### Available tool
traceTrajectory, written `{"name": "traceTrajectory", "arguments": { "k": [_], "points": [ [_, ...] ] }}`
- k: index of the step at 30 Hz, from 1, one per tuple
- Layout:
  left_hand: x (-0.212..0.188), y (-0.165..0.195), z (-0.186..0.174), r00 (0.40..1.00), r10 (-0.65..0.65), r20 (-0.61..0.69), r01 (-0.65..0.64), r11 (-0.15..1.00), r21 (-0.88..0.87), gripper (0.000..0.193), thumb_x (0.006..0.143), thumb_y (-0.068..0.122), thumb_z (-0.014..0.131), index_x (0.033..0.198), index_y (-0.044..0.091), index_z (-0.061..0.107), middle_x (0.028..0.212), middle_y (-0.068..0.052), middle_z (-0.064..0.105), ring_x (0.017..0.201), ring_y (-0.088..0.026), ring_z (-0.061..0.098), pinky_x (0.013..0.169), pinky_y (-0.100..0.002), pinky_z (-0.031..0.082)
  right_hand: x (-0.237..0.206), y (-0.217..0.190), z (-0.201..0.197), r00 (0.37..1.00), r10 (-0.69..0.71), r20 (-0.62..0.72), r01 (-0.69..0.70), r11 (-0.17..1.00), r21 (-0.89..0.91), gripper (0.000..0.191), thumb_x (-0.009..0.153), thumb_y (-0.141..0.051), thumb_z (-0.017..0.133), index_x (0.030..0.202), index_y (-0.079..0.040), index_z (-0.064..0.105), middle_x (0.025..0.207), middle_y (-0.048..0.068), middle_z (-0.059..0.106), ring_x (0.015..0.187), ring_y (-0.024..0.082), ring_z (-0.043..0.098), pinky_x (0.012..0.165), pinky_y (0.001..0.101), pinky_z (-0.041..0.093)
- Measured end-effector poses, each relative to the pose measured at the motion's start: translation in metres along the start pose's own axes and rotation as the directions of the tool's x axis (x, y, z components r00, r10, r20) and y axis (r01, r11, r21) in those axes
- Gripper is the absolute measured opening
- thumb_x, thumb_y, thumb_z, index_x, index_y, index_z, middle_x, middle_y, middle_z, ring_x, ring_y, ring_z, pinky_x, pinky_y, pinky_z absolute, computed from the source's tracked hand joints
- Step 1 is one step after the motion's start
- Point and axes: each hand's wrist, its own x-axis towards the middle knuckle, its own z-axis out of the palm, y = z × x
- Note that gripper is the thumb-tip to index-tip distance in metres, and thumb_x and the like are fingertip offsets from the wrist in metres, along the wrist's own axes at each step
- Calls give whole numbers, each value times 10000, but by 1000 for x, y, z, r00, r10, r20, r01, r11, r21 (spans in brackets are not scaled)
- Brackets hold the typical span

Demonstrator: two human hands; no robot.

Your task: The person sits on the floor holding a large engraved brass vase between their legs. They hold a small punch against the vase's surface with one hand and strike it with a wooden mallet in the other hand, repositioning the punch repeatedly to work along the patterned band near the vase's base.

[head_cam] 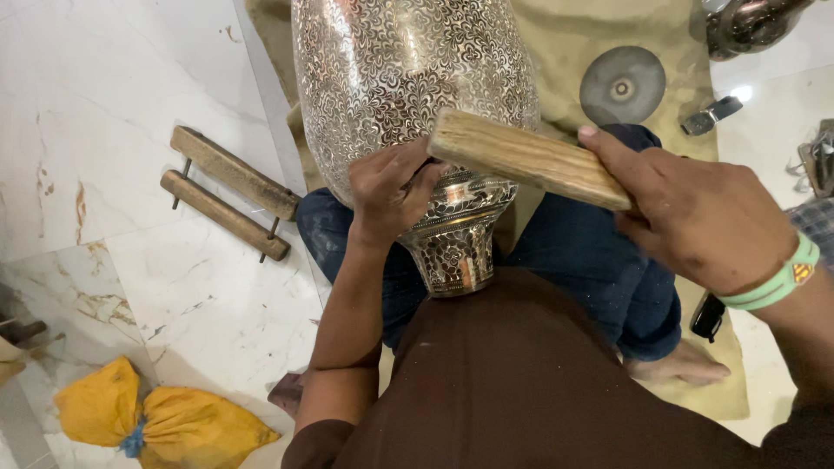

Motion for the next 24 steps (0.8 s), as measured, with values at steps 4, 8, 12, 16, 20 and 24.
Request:
{"name": "traceTrajectory", "arguments": {
  "k": [4, 8, 12, 16, 20, 24],
  "points": [
    [2, 1, -1, 1000, 10, 8, -10, 1000, 3, 329, 932, 88, 848, 1195, 113, 652, 844, -59, 739, 683, -139, 698, 590, -305, 536, -3, 1, 5, 997, 39, -69, -24, 979, 202, 893, 788, -147, 823, 1545, -60, 357, 829, 87, 690, 666, 258, 677, 564, 352, 548],
    [2, 0, -3, 1000, 5, 27, -4, 1000, -10, 332, 904, 75, 846, 1196, 66, 689, 785, -46, 714, 632, -146, 678, 568, -321, 520, -4, 2, 11, 997, -48, -59, 44, 997, -58, 916, 797, -140, 840, 1567, -31, 354, 842, 105, 673, 648, 232, 663, 520, 347, 521],
    [1, 0, -5, 999, 13, 37, -13, 1000, -8, 310, 910, 69, 815, 1191, 69, 684, 834, -65, 733, 674, -164, 700, 606, -323, 538, -2, -3, 9, 977, -120, -178, 132, 989, 60, 874, 799, -129, 829, 1541, -8, 384, 884, 114, 666, 669, 239, 651, 552, 338, 521],
    [0, -2, -4, 996, 78, 51, -80, 996, 46, 350, 914, 88, 822, 1216, 102, 646, 930, -88, 759, 751, -182, 746, 660, -302, 590, -6, -5, 1, 979, 112, 173, -65, 965, -253, 969, 772, -180, 865, 1625, -150, 405, 860, 29, 710, 674, 209, 698, 554, 335, 537],
    [-2, -6, -2, 998, 62, 32, -61, 998, -28, 391, 915, 61, 850, 1207, 89, 592, 887, -55, 757, 679, -142, 714, 591, -291, 541, -5, 9, 3, 996, 75, -50, -78, 995, -56, 818, 835, -196, 860, 1526, -31, 455, 894, 85, 722, 683, 209, 698, 579, 315, 543],
    [-1, -4, -2, 998, 66, 12, -65, 998, -27, 369, 929, 78, 852, 1192, 84, 593, 902, -55, 753, 707, -148, 722, 609, -296, 552, -5, 19, 14, 995, 47, -87, -32, 986, 161, 735, 857, -220, 825, 1427, 57, 453, 882, 104, 717, 655, 211, 686, 538, 305, 546]
  ]
}}
